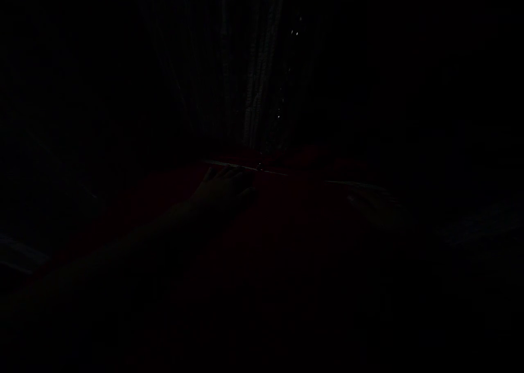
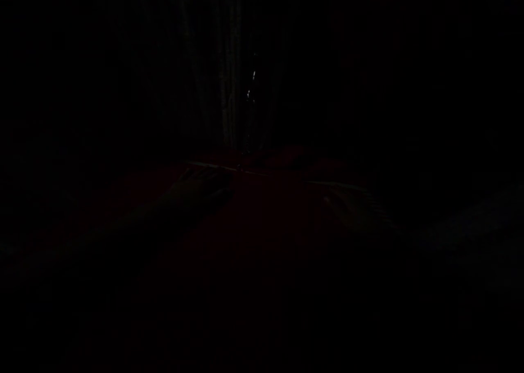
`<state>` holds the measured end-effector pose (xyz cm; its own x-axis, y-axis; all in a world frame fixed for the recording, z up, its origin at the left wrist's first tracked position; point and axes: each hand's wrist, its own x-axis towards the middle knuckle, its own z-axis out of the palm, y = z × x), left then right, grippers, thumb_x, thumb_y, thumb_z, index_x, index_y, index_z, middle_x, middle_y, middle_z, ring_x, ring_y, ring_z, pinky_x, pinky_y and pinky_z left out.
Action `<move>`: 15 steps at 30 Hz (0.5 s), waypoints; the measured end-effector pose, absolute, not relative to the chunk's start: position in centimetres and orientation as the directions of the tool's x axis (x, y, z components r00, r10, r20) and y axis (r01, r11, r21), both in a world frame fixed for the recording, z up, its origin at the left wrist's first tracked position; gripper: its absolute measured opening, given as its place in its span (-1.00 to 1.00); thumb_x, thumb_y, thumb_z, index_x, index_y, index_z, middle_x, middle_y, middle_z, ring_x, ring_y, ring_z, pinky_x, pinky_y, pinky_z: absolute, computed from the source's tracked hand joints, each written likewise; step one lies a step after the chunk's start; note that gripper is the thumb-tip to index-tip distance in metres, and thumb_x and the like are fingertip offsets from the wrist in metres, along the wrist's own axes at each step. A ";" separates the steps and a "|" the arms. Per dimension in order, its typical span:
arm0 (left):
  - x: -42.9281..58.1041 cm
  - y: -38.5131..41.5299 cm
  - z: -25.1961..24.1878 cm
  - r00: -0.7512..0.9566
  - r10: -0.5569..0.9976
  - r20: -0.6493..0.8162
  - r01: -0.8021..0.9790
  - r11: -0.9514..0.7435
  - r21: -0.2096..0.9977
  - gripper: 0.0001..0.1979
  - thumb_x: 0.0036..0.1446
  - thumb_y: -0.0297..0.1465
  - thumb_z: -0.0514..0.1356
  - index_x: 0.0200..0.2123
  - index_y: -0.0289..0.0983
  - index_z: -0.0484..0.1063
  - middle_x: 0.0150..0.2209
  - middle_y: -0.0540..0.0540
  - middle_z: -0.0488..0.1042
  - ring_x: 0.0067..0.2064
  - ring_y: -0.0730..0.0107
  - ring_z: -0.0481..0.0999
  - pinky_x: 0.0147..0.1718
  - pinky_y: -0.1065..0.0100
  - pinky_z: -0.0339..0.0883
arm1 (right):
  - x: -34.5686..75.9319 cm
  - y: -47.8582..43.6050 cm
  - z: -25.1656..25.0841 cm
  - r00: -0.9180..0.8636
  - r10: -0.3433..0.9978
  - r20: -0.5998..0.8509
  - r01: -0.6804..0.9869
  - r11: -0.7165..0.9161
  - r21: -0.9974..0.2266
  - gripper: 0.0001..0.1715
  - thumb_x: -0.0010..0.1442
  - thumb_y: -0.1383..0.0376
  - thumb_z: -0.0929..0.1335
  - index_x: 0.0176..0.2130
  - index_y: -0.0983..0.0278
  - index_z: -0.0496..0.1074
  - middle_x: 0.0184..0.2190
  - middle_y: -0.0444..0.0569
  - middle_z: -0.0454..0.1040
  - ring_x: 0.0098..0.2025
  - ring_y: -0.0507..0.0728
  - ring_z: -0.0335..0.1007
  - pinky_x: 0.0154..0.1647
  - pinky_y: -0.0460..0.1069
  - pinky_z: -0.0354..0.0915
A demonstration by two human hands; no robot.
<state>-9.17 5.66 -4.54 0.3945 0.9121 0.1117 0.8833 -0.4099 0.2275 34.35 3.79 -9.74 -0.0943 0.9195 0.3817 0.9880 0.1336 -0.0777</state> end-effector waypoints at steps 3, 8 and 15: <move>-9.2 5.8 -4.6 0.402 0.909 0.112 0.881 -0.417 0.224 -0.35 0.50 0.04 -0.04 0.50 -0.05 0.32 0.60 -0.13 0.14 0.61 -0.12 0.05 0.54 -0.34 -0.20 | 34.3 3.8 -8.9 -0.094 0.936 0.338 0.989 0.126 -0.075 -0.39 0.53 -0.08 0.32 0.29 0.26 0.50 0.30 0.18 0.44 0.36 0.23 0.38 0.47 0.29 0.29; -9.2 5.8 -4.7 0.400 0.909 0.114 0.878 -0.416 0.237 -0.35 0.50 0.04 -0.04 0.49 -0.05 0.32 0.60 -0.12 0.15 0.61 -0.13 0.07 0.54 -0.35 -0.20 | 34.2 3.3 -8.8 -0.085 0.931 0.356 0.988 0.123 -0.088 -0.44 0.53 -0.02 0.31 0.28 0.24 0.53 0.32 0.20 0.44 0.39 0.24 0.38 0.51 0.28 0.25; -9.1 5.5 -4.1 0.400 0.911 0.104 0.878 -0.413 0.240 -0.36 0.50 0.01 -0.03 0.48 -0.09 0.34 0.59 -0.14 0.16 0.61 -0.08 0.06 0.55 -0.34 -0.21 | 34.3 3.1 -10.1 -0.082 0.908 0.410 0.983 0.142 -0.118 -0.39 0.49 0.01 0.25 0.28 0.26 0.55 0.33 0.21 0.45 0.42 0.42 0.35 0.53 0.37 0.20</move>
<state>-9.06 5.45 -4.13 0.3998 0.9107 0.1042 0.8785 -0.4132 0.2400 34.26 3.13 -10.10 -0.0817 0.9083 0.4102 0.9829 0.1415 -0.1176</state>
